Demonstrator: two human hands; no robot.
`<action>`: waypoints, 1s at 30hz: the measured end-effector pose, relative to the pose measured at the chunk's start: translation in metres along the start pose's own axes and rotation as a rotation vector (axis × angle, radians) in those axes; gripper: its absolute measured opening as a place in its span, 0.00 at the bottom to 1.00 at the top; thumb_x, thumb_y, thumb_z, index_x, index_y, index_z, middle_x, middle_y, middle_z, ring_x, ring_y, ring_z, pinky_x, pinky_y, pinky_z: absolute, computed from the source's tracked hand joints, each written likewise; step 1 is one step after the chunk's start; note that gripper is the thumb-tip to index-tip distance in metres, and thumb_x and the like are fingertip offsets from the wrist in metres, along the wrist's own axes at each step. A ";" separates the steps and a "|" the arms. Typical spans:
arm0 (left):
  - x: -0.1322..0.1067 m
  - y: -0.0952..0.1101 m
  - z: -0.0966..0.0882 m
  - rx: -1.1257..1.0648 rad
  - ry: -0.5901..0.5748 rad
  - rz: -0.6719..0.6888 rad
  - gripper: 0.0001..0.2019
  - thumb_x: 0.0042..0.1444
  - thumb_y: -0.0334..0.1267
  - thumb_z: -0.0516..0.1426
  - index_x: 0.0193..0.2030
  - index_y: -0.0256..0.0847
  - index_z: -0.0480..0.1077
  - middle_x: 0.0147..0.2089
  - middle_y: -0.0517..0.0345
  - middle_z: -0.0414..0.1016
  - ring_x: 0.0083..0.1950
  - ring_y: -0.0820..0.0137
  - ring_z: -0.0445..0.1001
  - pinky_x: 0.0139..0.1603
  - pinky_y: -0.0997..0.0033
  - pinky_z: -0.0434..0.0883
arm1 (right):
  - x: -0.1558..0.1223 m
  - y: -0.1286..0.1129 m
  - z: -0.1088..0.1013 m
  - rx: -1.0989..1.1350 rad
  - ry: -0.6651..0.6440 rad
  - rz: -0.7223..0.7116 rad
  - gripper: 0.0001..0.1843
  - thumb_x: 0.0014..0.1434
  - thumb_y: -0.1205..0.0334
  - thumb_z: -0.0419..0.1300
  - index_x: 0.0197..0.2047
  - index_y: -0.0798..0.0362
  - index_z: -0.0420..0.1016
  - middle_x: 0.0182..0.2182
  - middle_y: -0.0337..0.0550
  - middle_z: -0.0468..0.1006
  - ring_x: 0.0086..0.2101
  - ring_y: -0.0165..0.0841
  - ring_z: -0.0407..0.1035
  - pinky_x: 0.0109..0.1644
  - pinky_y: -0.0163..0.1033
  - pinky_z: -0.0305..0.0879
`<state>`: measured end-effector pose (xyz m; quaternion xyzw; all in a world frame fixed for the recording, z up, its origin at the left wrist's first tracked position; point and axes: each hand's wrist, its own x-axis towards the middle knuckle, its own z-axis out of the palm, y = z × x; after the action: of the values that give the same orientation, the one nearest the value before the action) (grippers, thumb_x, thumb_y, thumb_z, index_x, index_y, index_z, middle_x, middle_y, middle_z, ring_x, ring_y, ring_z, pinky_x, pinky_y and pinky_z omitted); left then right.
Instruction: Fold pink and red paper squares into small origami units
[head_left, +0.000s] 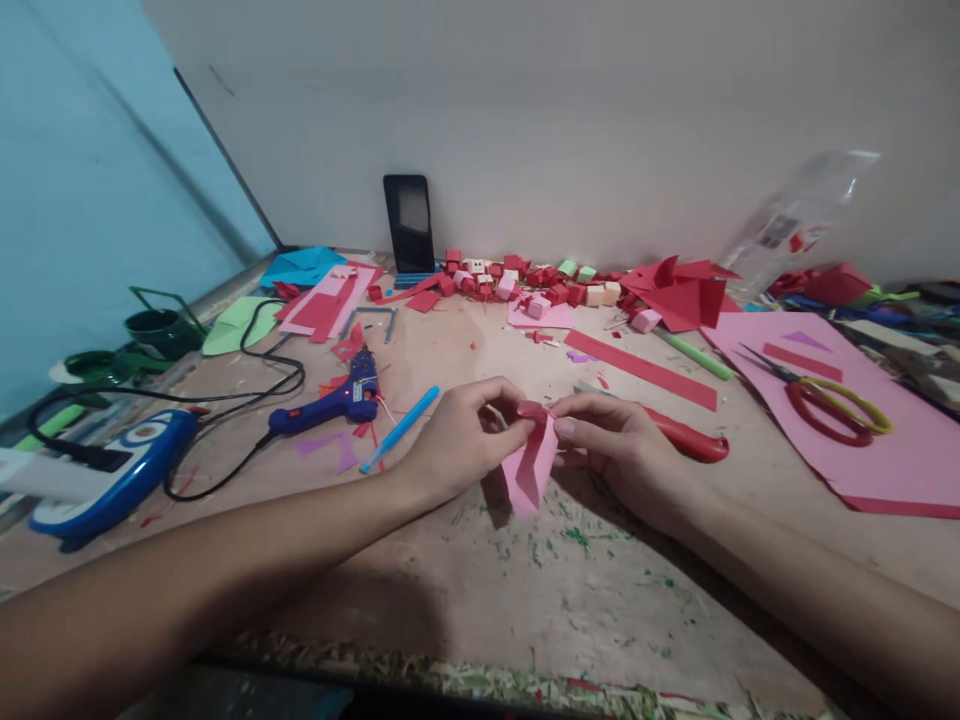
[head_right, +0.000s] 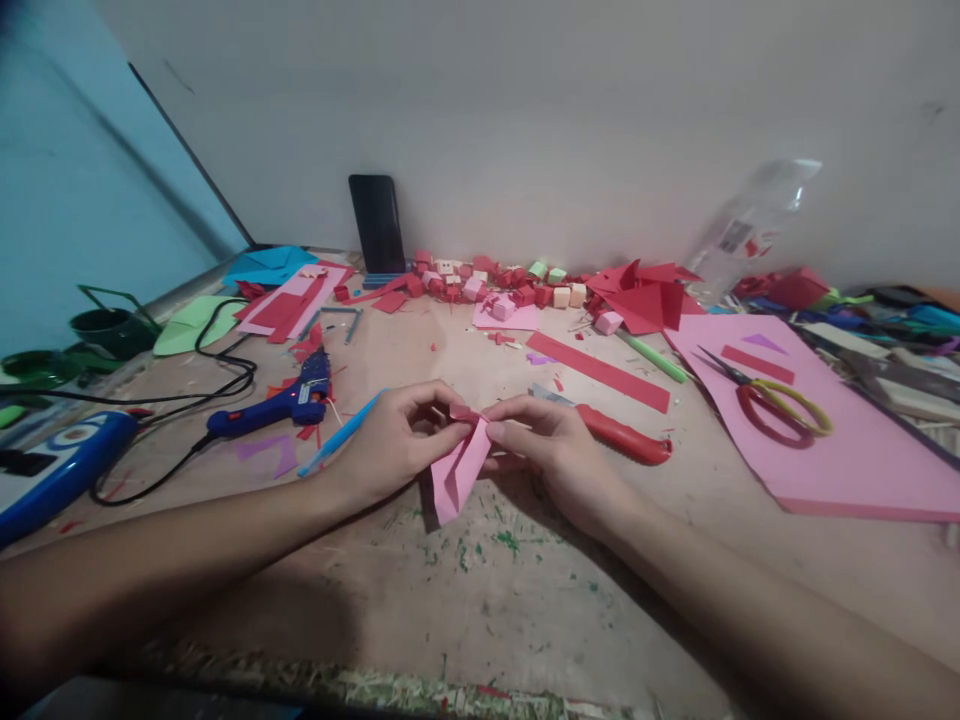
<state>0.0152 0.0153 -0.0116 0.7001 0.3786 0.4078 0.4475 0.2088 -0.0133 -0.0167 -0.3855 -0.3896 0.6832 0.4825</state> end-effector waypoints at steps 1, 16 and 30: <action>0.000 0.000 0.000 0.004 -0.004 0.008 0.02 0.58 0.27 0.63 0.35 0.36 0.76 0.33 0.60 0.78 0.34 0.73 0.75 0.35 0.75 0.70 | 0.000 0.000 0.000 -0.003 -0.002 -0.001 0.10 0.50 0.60 0.79 0.34 0.53 0.86 0.32 0.43 0.85 0.33 0.31 0.80 0.41 0.35 0.79; -0.007 0.004 -0.003 0.109 -0.007 0.281 0.10 0.59 0.21 0.63 0.37 0.40 0.81 0.38 0.59 0.80 0.40 0.71 0.77 0.44 0.72 0.71 | 0.002 -0.002 -0.004 -0.081 -0.048 0.055 0.11 0.49 0.59 0.80 0.35 0.51 0.87 0.32 0.41 0.84 0.32 0.31 0.79 0.38 0.35 0.78; -0.008 0.006 -0.002 0.195 0.019 0.263 0.07 0.59 0.23 0.62 0.35 0.40 0.77 0.36 0.59 0.80 0.39 0.69 0.77 0.42 0.70 0.71 | 0.001 -0.004 -0.003 -0.074 -0.060 0.075 0.10 0.51 0.59 0.78 0.36 0.52 0.86 0.32 0.41 0.84 0.31 0.31 0.78 0.37 0.36 0.76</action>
<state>0.0111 0.0064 -0.0070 0.7799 0.3256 0.4307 0.3166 0.2129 -0.0111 -0.0145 -0.3968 -0.4144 0.6970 0.4302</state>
